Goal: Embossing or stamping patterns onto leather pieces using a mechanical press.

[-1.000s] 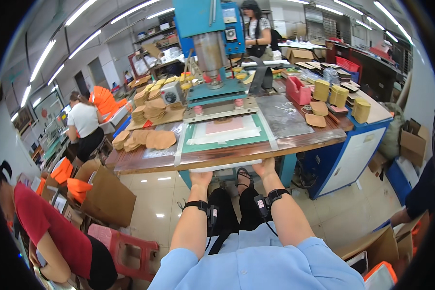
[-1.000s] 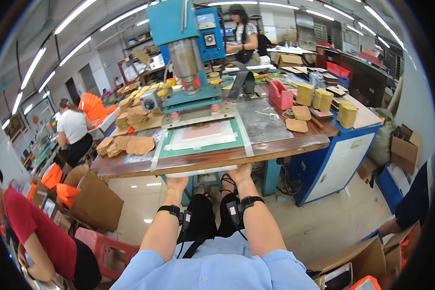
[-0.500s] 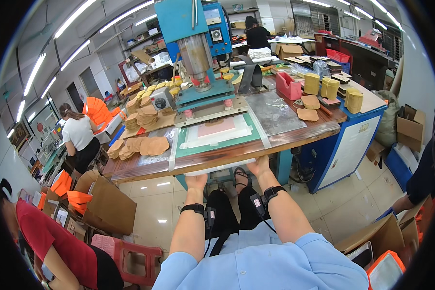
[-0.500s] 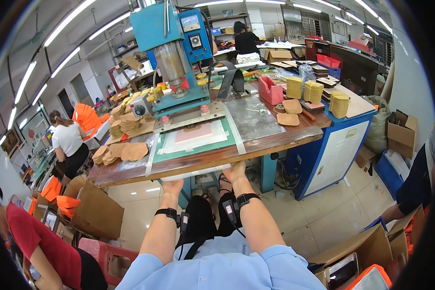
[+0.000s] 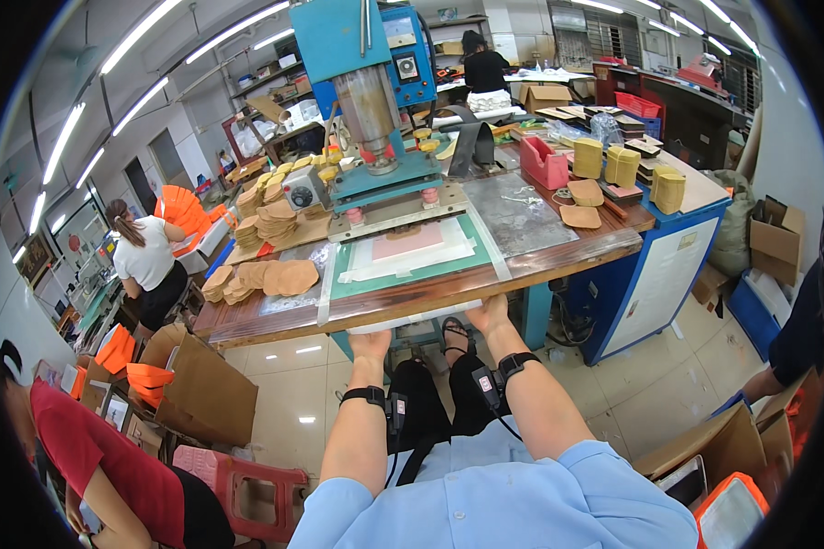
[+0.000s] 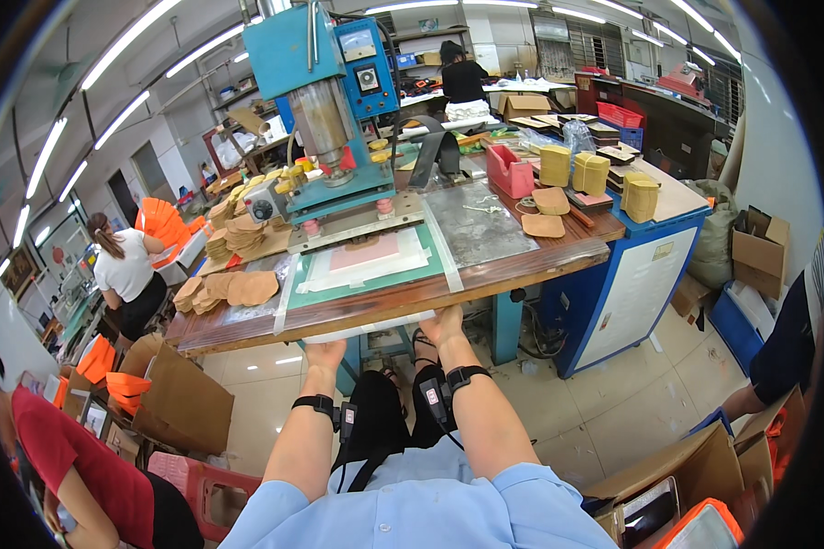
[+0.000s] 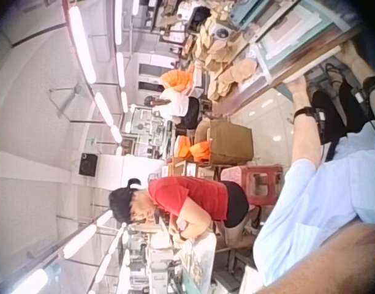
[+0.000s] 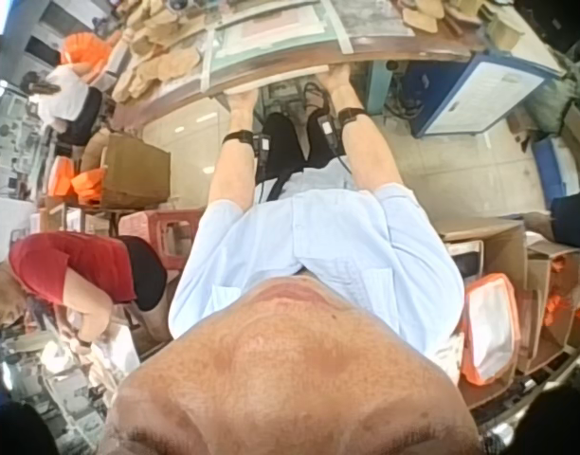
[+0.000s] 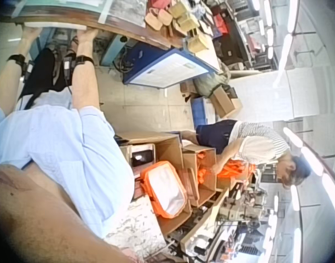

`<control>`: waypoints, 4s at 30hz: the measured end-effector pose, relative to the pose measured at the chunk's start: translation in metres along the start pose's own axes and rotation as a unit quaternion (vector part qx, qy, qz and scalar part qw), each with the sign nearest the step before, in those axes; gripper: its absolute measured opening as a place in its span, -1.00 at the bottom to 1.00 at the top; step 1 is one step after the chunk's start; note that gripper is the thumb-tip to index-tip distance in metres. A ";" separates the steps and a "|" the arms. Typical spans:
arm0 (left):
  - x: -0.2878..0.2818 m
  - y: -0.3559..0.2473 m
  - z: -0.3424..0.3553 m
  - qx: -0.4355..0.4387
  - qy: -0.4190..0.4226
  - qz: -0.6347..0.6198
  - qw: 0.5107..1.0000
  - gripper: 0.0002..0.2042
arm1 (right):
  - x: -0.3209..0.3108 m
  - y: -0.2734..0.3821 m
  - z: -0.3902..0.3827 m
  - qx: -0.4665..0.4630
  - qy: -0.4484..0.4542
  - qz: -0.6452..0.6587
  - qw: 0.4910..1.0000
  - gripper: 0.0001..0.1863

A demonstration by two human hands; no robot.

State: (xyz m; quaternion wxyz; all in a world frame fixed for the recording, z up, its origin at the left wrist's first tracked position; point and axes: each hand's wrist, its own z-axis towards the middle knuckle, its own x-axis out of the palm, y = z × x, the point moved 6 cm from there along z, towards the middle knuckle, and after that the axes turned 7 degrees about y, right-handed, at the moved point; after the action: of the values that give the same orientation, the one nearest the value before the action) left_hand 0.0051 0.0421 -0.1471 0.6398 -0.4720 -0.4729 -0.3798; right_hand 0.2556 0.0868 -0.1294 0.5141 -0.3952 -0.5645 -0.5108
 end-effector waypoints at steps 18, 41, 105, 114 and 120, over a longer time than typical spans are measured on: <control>-0.005 -0.001 0.005 0.000 0.009 0.018 1.000 -0.63 | 0.004 0.001 -0.005 -0.002 -0.032 -0.014 0.999 -0.51; -0.001 0.000 0.003 -0.005 0.013 0.027 1.000 -0.62 | -0.006 0.000 0.003 -0.003 -0.021 0.013 1.000 -0.54; 0.156 -0.115 0.055 0.078 0.141 0.872 0.462 -0.76 | 0.123 0.254 0.025 -0.123 -0.016 -0.935 0.332 -0.74; 0.187 -0.050 0.023 0.078 0.212 0.883 0.412 -0.80 | 0.102 0.272 0.042 -0.171 -0.057 -0.950 0.253 -0.85; 0.188 -0.047 0.011 0.066 0.224 0.856 0.462 -0.82 | 0.102 0.235 0.052 -0.031 -0.014 -0.738 0.674 -0.82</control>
State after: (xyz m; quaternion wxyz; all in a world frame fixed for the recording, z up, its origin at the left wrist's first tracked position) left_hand 0.0087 0.0331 0.0469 0.7577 -0.4948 0.3040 0.2978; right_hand 0.4582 0.1690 0.0136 -0.0503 0.1269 -0.6632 -0.7359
